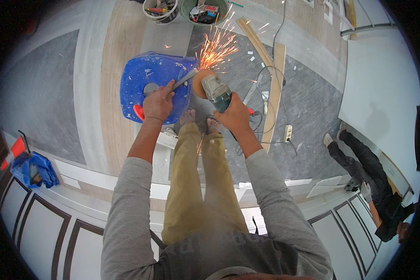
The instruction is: The person prepares an angle grinder by plugging it into a power strip and then uses it to grind the end of a metal rod held against a blue plastic base.
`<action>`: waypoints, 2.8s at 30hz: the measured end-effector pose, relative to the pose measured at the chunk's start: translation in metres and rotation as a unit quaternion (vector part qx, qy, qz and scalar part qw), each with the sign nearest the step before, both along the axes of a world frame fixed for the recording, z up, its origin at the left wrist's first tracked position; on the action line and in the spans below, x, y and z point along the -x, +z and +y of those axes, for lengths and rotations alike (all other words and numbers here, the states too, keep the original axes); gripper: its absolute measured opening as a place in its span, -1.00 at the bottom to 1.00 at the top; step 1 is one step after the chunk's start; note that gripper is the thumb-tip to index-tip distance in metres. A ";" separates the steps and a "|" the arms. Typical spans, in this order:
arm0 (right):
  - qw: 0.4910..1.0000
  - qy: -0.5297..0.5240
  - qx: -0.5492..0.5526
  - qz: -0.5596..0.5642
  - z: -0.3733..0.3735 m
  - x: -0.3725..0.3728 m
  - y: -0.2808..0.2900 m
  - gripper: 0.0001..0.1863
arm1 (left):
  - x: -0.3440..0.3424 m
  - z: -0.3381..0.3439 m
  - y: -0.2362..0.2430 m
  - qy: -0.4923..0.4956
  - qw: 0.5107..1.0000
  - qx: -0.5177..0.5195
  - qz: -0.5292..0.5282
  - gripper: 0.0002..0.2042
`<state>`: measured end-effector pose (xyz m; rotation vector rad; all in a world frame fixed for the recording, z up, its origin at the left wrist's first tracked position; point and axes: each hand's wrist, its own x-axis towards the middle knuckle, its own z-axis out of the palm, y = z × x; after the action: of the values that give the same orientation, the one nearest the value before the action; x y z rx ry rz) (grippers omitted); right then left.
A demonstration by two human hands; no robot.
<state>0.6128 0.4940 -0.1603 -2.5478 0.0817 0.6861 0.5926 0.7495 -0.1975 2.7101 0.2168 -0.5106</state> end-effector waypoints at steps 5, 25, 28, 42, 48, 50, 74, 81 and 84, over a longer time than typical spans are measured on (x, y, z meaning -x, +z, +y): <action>1.000 0.009 0.004 0.001 0.003 -0.004 0.002 -0.32 | 0.001 0.001 0.000 -0.001 1.000 -0.001 -0.001 -0.60; 0.999 0.012 -0.013 0.031 0.002 -0.022 0.006 -0.29 | 0.002 0.002 -0.003 0.004 1.000 0.005 -0.006 -0.59; 0.999 0.016 0.001 0.043 0.001 -0.023 0.008 -0.29 | 0.002 0.001 -0.003 0.006 1.000 0.003 -0.001 -0.60; 0.999 0.021 -0.001 0.032 0.000 -0.028 0.010 -0.34 | -0.001 -0.001 0.002 0.003 1.000 0.000 0.011 -0.57; 0.999 0.021 0.012 0.034 -0.005 -0.018 0.008 -0.33 | 0.002 0.000 -0.002 0.004 1.000 -0.012 0.004 -0.57; 0.999 0.018 0.026 0.034 -0.004 -0.016 0.008 -0.34 | 0.002 0.003 -0.003 0.002 1.000 0.007 0.007 -0.58; 0.999 0.016 0.003 0.044 -0.001 -0.031 0.012 -0.31 | 0.003 0.002 -0.006 0.000 1.000 -0.002 0.000 -0.59; 0.999 0.028 0.010 0.025 -0.005 -0.023 0.004 -0.32 | 0.002 0.003 -0.005 -0.007 1.000 -0.002 0.000 -0.61; 0.999 0.026 0.007 0.032 0.000 -0.033 0.005 -0.30 | 0.001 0.000 -0.002 -0.002 1.000 -0.009 0.006 -0.61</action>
<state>0.6454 0.4940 -0.1555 -2.5504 0.0413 0.7893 0.5916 0.7498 -0.1996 2.7268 0.2191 -0.5281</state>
